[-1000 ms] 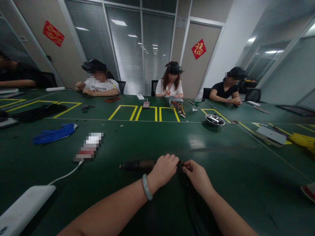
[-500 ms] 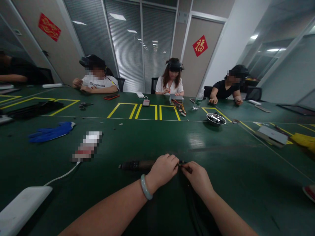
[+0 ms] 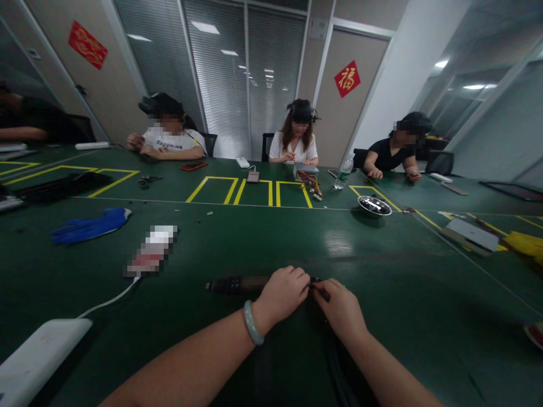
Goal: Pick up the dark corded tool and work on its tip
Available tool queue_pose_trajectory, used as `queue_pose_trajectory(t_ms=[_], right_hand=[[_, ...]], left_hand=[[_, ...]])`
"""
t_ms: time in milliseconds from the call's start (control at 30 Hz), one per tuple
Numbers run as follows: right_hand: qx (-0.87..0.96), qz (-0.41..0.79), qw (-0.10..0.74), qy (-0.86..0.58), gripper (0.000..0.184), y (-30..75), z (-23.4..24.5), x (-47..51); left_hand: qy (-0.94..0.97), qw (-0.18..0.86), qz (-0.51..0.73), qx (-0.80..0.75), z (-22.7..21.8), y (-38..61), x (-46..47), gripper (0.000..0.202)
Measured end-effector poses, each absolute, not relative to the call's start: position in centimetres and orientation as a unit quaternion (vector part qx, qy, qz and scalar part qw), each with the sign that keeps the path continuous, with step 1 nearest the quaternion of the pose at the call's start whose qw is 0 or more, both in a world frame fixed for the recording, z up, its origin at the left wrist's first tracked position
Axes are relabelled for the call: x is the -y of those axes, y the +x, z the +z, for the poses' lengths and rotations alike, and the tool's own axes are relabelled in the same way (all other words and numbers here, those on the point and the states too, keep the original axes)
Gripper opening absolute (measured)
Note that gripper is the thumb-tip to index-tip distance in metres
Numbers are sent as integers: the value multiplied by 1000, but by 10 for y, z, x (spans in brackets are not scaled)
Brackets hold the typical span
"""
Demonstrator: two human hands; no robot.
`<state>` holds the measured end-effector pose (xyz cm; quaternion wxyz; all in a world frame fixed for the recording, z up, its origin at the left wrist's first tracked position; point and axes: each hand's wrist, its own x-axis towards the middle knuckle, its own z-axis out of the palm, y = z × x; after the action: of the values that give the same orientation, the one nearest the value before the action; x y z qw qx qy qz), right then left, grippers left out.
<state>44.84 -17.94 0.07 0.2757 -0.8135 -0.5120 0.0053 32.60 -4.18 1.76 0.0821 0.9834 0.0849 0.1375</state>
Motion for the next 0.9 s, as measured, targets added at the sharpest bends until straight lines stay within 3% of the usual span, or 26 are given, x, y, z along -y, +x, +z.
queue_pose_trajectory(t_ms=[467, 733, 900], right_hand=[[547, -80, 168, -816, 18, 446, -4, 174], [580, -116, 118, -797, 19, 448, -2, 171], [637, -138, 149, -743, 29, 459, -12, 171]], left_hand=[[980, 94, 151, -87, 11, 326, 44, 9], [976, 115, 149, -105, 16, 323, 47, 38], [970, 123, 200, -63, 25, 314, 56, 46]])
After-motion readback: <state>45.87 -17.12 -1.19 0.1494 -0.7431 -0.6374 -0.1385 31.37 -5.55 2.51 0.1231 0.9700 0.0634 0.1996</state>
